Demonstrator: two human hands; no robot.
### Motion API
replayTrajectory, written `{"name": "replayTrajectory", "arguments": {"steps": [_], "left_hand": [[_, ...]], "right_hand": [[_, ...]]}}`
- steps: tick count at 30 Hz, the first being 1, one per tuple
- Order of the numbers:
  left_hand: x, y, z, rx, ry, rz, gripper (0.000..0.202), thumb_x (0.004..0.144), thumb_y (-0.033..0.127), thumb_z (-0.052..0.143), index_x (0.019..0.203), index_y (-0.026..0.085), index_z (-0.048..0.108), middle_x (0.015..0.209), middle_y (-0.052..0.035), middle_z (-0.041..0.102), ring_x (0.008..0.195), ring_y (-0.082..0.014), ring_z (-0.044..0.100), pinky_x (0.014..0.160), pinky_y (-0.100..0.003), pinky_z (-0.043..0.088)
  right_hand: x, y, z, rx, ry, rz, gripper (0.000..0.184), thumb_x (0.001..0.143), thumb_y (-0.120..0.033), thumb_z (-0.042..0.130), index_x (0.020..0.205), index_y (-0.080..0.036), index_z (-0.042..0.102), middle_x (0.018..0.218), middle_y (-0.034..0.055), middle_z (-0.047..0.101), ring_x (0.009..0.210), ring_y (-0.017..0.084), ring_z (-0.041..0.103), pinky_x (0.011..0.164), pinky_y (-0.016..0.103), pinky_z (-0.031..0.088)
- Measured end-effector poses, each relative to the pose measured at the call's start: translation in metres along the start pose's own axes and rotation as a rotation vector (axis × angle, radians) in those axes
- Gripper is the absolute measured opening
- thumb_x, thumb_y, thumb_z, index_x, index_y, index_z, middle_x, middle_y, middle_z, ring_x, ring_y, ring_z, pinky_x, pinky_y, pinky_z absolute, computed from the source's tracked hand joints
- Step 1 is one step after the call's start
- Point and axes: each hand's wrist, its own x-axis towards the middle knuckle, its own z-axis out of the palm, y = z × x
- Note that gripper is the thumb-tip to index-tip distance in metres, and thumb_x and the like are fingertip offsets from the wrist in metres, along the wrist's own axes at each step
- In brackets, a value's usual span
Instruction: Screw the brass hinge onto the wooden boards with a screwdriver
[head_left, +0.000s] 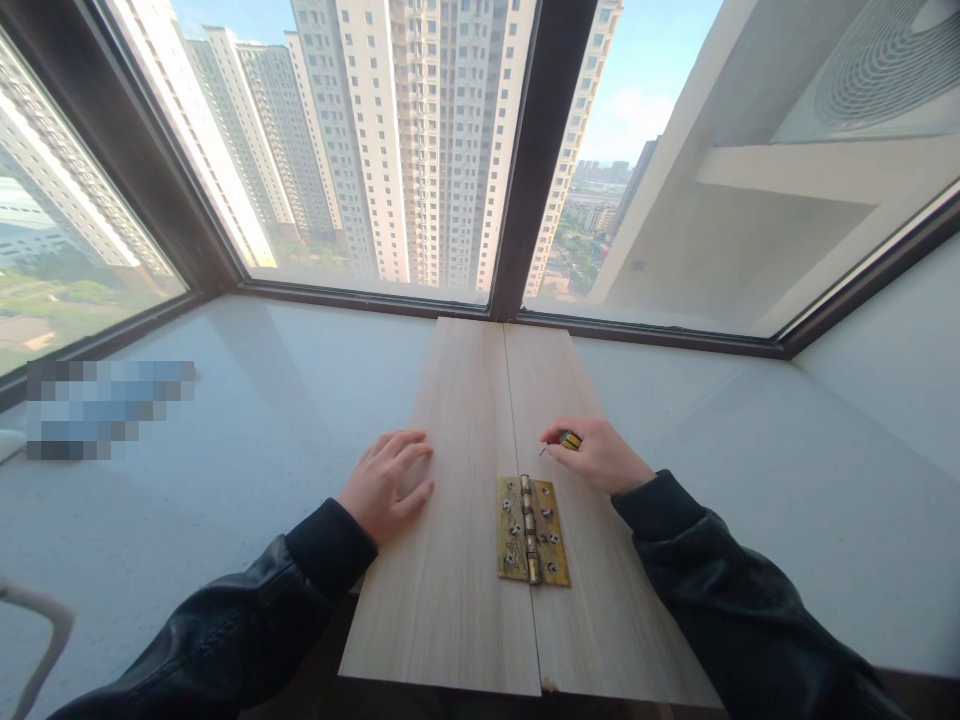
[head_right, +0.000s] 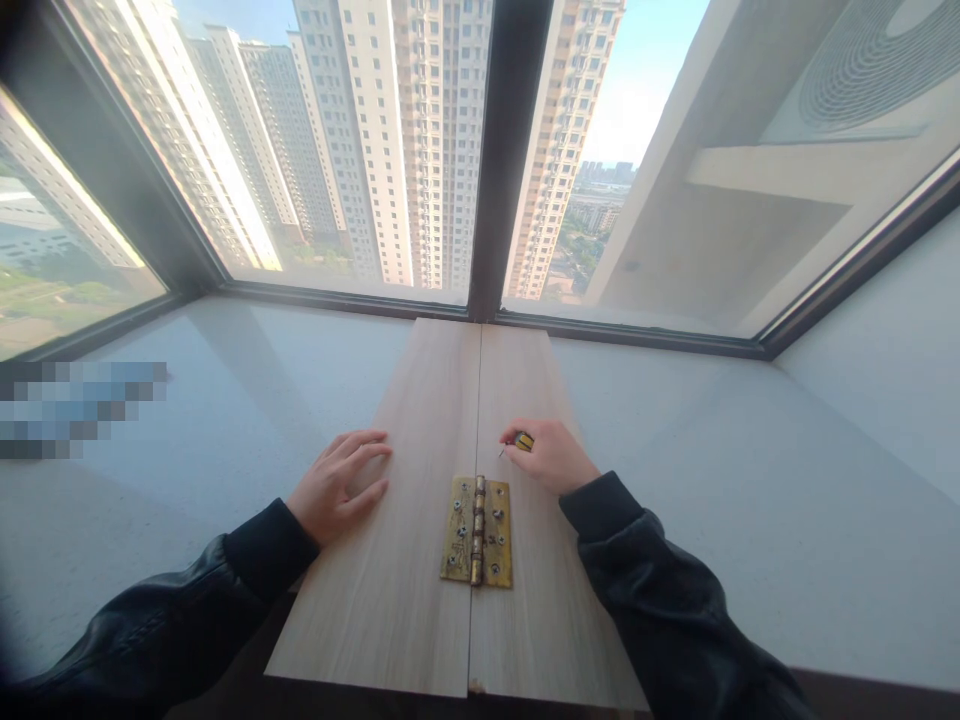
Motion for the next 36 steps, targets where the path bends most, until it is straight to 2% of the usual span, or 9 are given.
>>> {"name": "replayTrajectory", "arguments": {"steps": [3,5,8,11,14,19,24,36], "left_hand": [[0.000,0.001,0.000,-0.006,0.007,0.003,0.031,0.078,0.028,0.052,0.108,0.019,0.052,0.121,-0.0101,0.048,0.113,-0.0258,0.041,0.091,-0.045,0.039],[0.000,0.001,-0.001,-0.007,0.008,0.002,0.031,0.078,0.028,0.052,0.108,0.019,0.052,0.121,-0.0101,0.049,0.112,-0.0259,0.042,0.091,-0.045,0.039],[0.001,0.001,-0.001,0.000,0.005,-0.002,0.031,0.078,0.028,0.051,0.108,0.018,0.052,0.121,-0.0100,0.048,0.113,-0.0258,0.041,0.091,-0.044,0.039],[0.000,0.001,-0.001,0.006,-0.005,-0.003,0.031,0.079,0.028,0.051,0.108,0.018,0.052,0.121,-0.0098,0.048,0.113,-0.0253,0.041,0.092,-0.044,0.039],[0.000,0.001,-0.001,0.009,-0.004,0.006,0.031,0.079,0.028,0.051,0.108,0.018,0.052,0.121,-0.0098,0.049,0.113,-0.0255,0.041,0.092,-0.045,0.039],[0.000,0.001,-0.001,0.001,0.009,0.010,0.030,0.079,0.028,0.051,0.107,0.019,0.052,0.121,-0.0098,0.049,0.113,-0.0258,0.041,0.092,-0.045,0.039],[-0.001,0.000,0.000,0.004,0.002,-0.004,0.031,0.079,0.029,0.052,0.108,0.018,0.052,0.121,-0.0094,0.049,0.113,-0.0251,0.041,0.092,-0.044,0.039],[0.000,0.001,-0.001,0.007,-0.005,-0.009,0.031,0.079,0.029,0.051,0.108,0.018,0.052,0.122,-0.0096,0.048,0.114,-0.0246,0.040,0.093,-0.043,0.038]], "right_hand": [[0.000,0.010,0.000,0.127,0.152,0.051,0.028,0.091,-0.033,0.052,0.103,-0.008,0.053,0.086,0.0040,0.051,0.076,0.010,0.051,0.073,0.025,0.047],[-0.007,0.006,-0.007,0.265,0.277,0.064,0.027,0.090,-0.033,0.053,0.099,-0.007,0.052,0.078,0.0018,0.048,0.065,0.007,0.047,0.062,0.018,0.045],[-0.022,-0.020,-0.025,0.569,0.474,0.028,0.026,0.091,-0.034,0.050,0.089,-0.008,0.047,0.064,-0.0029,0.037,0.049,0.002,0.034,0.044,0.010,0.031],[-0.036,-0.057,-0.036,0.921,0.599,-0.077,0.026,0.086,-0.038,0.039,0.074,-0.015,0.034,0.060,-0.0027,0.028,0.044,0.005,0.032,0.037,0.015,0.028],[-0.041,-0.079,-0.030,1.168,0.611,-0.144,0.033,0.085,-0.043,0.035,0.067,-0.015,0.033,0.055,-0.0020,0.021,0.039,0.007,0.029,0.033,0.019,0.028],[-0.039,-0.076,-0.008,1.363,0.682,-0.211,0.034,0.082,-0.040,0.043,0.062,-0.014,0.033,0.052,-0.0023,0.019,0.037,0.007,0.028,0.033,0.019,0.027],[-0.040,-0.073,-0.009,1.406,0.710,-0.255,0.033,0.080,-0.038,0.046,0.060,-0.014,0.035,0.051,-0.0023,0.020,0.037,0.007,0.030,0.035,0.019,0.028],[-0.044,-0.071,-0.007,1.438,0.711,-0.246,0.035,0.080,-0.039,0.048,0.060,-0.014,0.036,0.050,-0.0026,0.019,0.037,0.007,0.030,0.035,0.020,0.028]]}}
